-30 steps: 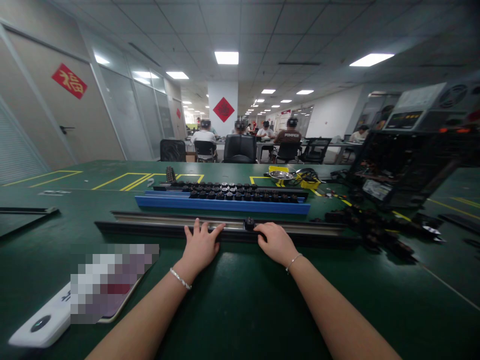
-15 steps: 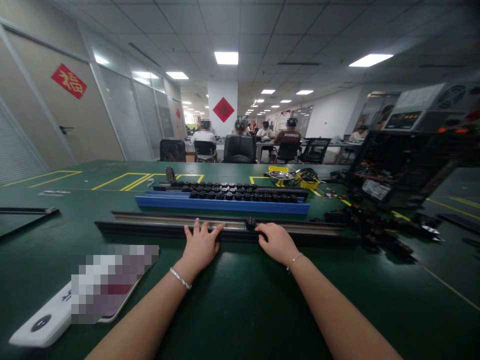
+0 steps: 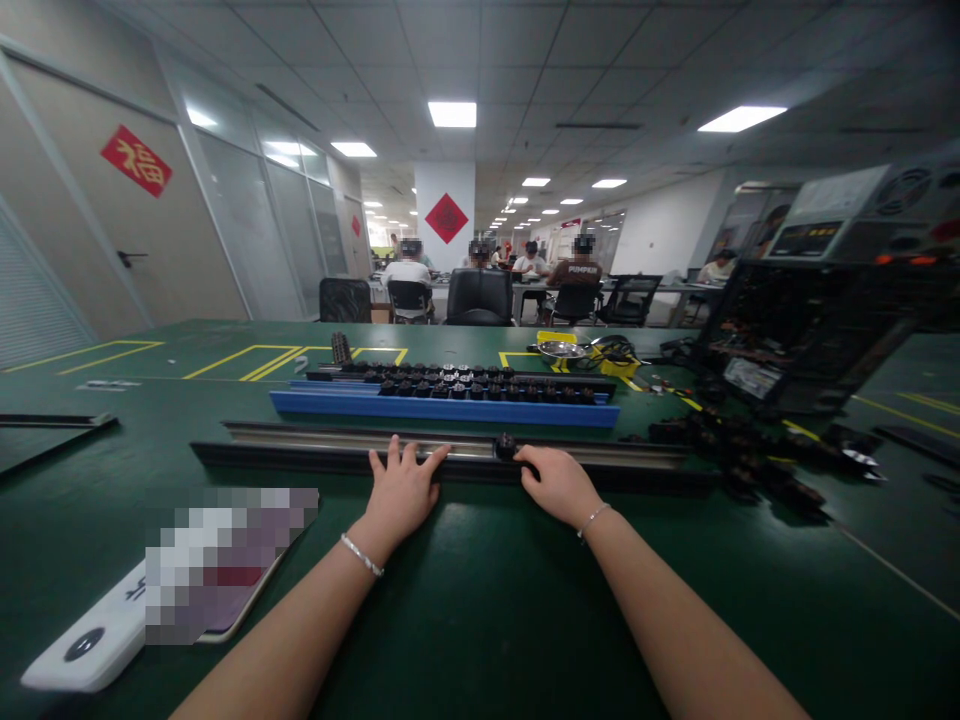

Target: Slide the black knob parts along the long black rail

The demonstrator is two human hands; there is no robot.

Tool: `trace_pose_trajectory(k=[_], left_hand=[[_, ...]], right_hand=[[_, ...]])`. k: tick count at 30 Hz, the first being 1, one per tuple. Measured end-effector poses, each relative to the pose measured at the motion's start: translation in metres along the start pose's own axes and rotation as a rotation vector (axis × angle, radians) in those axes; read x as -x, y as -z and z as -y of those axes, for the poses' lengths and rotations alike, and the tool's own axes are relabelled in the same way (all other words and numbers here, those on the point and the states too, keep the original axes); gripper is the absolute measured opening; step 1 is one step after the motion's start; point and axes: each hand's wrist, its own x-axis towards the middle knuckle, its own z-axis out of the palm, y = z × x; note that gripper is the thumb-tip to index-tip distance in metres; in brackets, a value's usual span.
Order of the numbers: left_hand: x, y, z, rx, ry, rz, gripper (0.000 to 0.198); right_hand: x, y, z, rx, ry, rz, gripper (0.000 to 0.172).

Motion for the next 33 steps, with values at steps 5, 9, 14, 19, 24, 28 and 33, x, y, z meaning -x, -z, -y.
trace_pose_trajectory(k=[5,9,14,19,24,28,33], left_hand=[[0.0001,0.0004,-0.0005,0.002,0.004,0.006,0.061],[0.0002,-0.0008,-0.0009,-0.002,0.014,0.006,0.061],[-0.0001,-0.0019,-0.001,-0.005,0.005,-0.009,0.063],[0.0004,-0.0014,-0.0007,-0.002,0.003,-0.005,0.062],[0.0007,-0.001,-0.0006,0.006,0.013,0.002,0.062],[0.0011,0.0013,-0.0013,0.014,0.009,0.002,0.062],[0.0012,0.0042,-0.0026,0.025,0.024,0.026,0.061]], right_hand=[[-0.0002,-0.0002,-0.0016,-0.007,0.007,-0.005,0.028],[0.0,-0.0001,-0.003,-0.006,-0.013,-0.002,0.028],[0.001,0.0002,-0.0056,-0.001,-0.024,-0.005,0.027],[0.0014,0.0004,-0.008,-0.013,-0.012,-0.006,0.027],[0.0021,0.0017,-0.0096,-0.013,-0.031,0.0,0.027],[0.0024,0.0021,-0.0101,-0.014,-0.023,-0.015,0.025],[0.0027,0.0022,-0.0102,0.0,-0.024,-0.021,0.024]])
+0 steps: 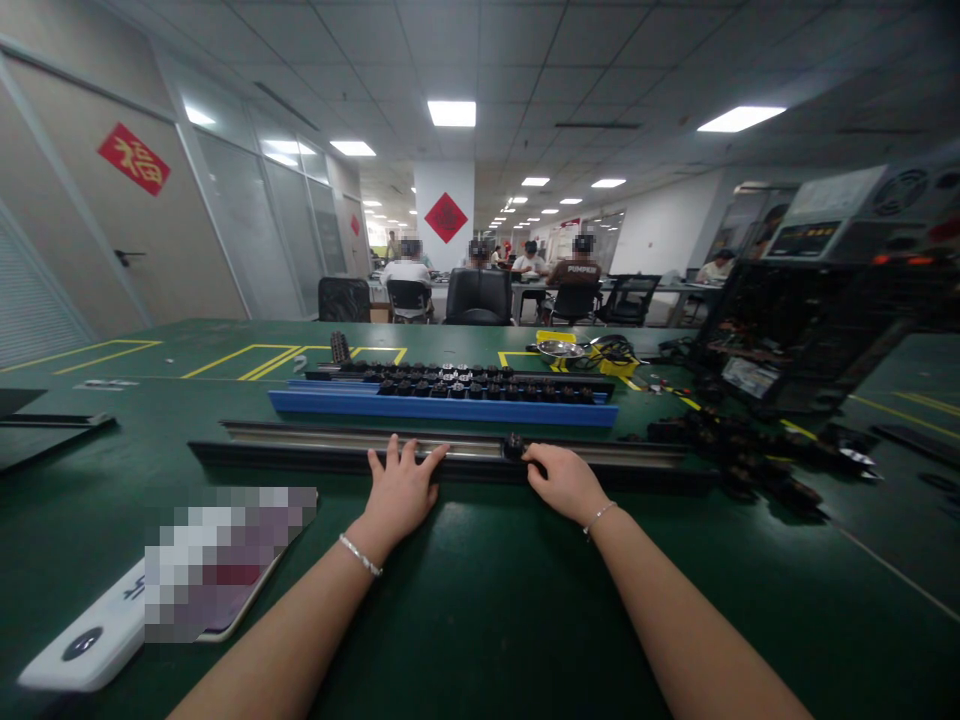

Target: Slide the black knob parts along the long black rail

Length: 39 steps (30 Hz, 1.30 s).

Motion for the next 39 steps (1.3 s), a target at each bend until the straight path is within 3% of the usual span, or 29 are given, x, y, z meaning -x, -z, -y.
trace_pose_trajectory(k=[21,30,36,39], left_hand=[[0.0,-0.001,0.001,-0.014,-0.01,-0.002,0.062],[0.0,-0.002,0.001,-0.01,-0.004,-0.006,0.062],[0.0,-0.001,0.0,-0.015,0.0,-0.009,0.062],[0.0,0.001,-0.001,-0.022,0.014,0.006,0.062]], right_hand=[[0.0,0.001,-0.003,-0.02,-0.007,-0.008,0.028],[0.003,-0.003,0.003,0.003,0.01,-0.118,0.015],[-0.005,-0.018,0.006,0.014,-0.156,-0.282,0.043],[-0.008,-0.02,0.007,0.021,-0.167,-0.241,0.039]])
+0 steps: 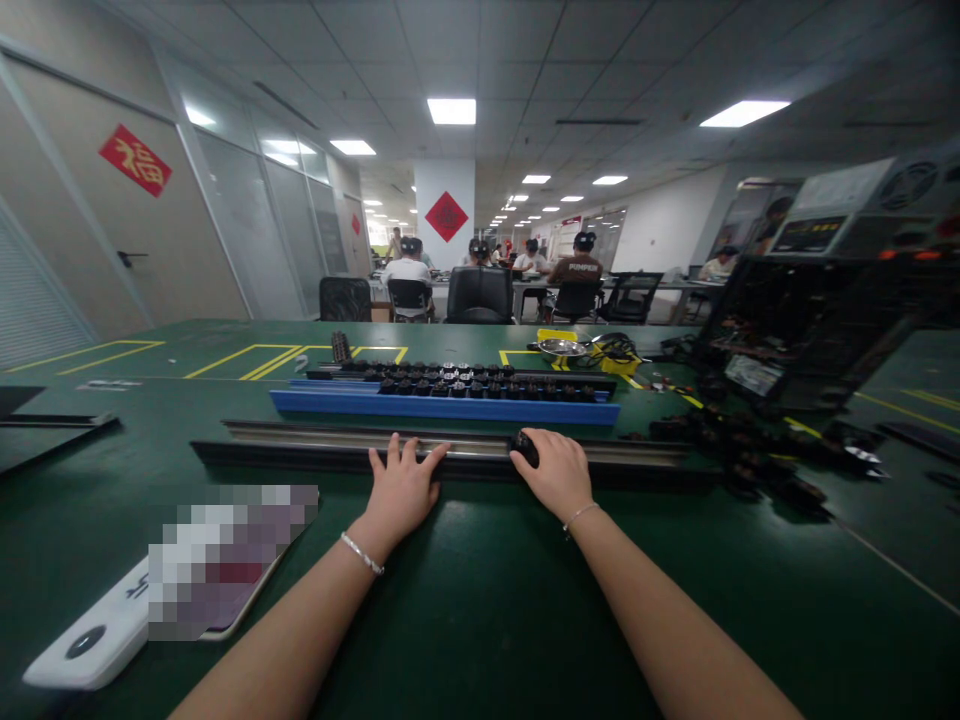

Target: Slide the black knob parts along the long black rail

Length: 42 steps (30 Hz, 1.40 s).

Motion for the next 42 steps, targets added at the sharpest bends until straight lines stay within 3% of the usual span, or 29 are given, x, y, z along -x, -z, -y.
trace_pose_trajectory(k=[8,42], left_hand=[[0.001,-0.002,0.001,0.011,-0.013,-0.025,0.06],[-0.001,-0.012,0.005,-0.006,-0.037,-0.072,0.062]], right_hand=[[-0.001,0.005,0.003,-0.026,-0.03,0.027,0.031],[-0.001,0.009,0.006,0.039,-0.165,-0.022,0.025]])
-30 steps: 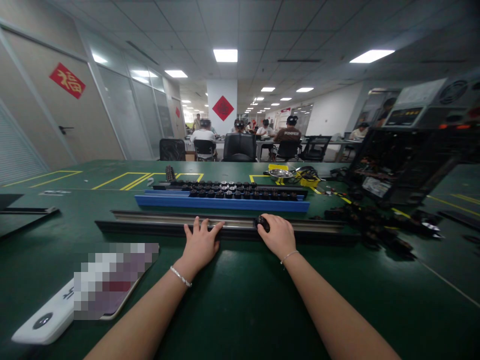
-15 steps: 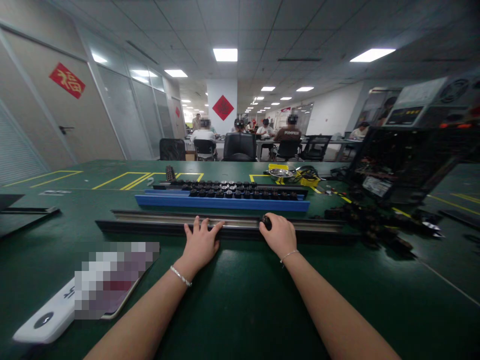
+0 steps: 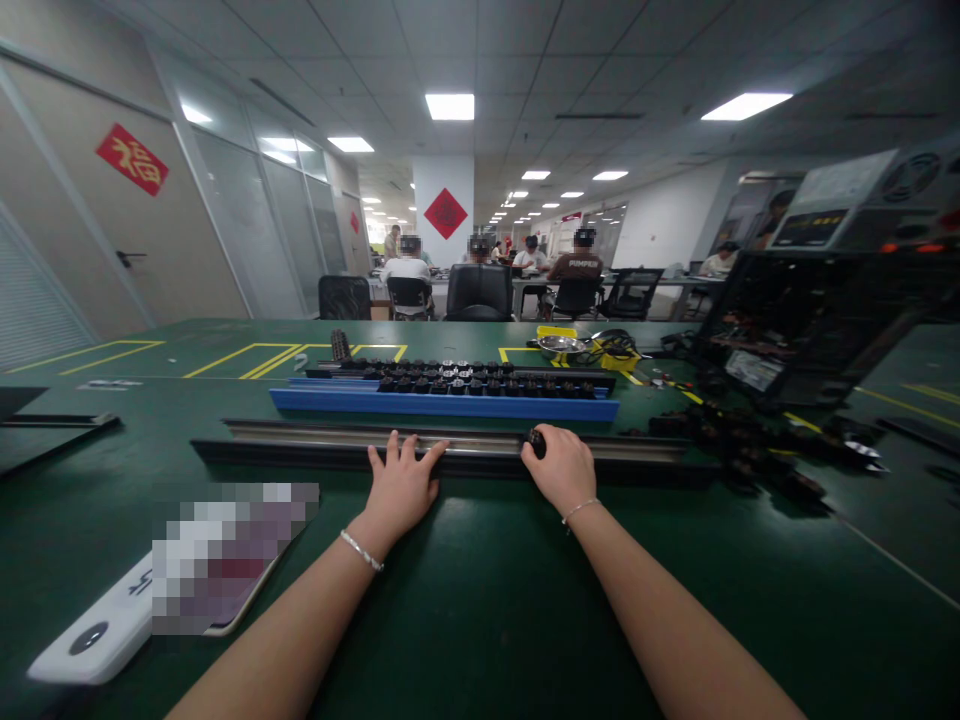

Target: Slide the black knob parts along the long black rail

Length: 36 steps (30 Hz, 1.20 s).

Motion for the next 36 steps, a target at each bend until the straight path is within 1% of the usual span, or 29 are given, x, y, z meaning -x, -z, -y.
trace_pose_trajectory(k=[9,15,19,23,28,36], left_hand=[[-0.001,-0.001,0.0,0.003,0.007,0.006,0.061],[0.0,0.004,-0.002,0.008,0.012,0.023,0.062],[0.0,0.006,-0.003,0.011,0.017,0.025,0.061],[0.0,0.004,-0.002,0.007,0.011,0.014,0.062],[0.001,0.004,-0.002,0.01,0.007,0.011,0.061],[0.001,0.007,-0.003,0.021,0.016,0.018,0.061]], right_hand=[[-0.001,0.001,-0.005,0.013,-0.037,-0.003,0.024],[-0.001,0.001,-0.005,0.033,-0.032,-0.017,0.023],[0.0,0.0,-0.006,0.035,-0.038,-0.031,0.026],[-0.001,0.0,-0.006,0.03,-0.072,-0.018,0.028],[-0.001,0.001,-0.005,0.017,-0.11,-0.004,0.027],[-0.001,-0.003,-0.012,0.002,-0.133,-0.046,0.029]])
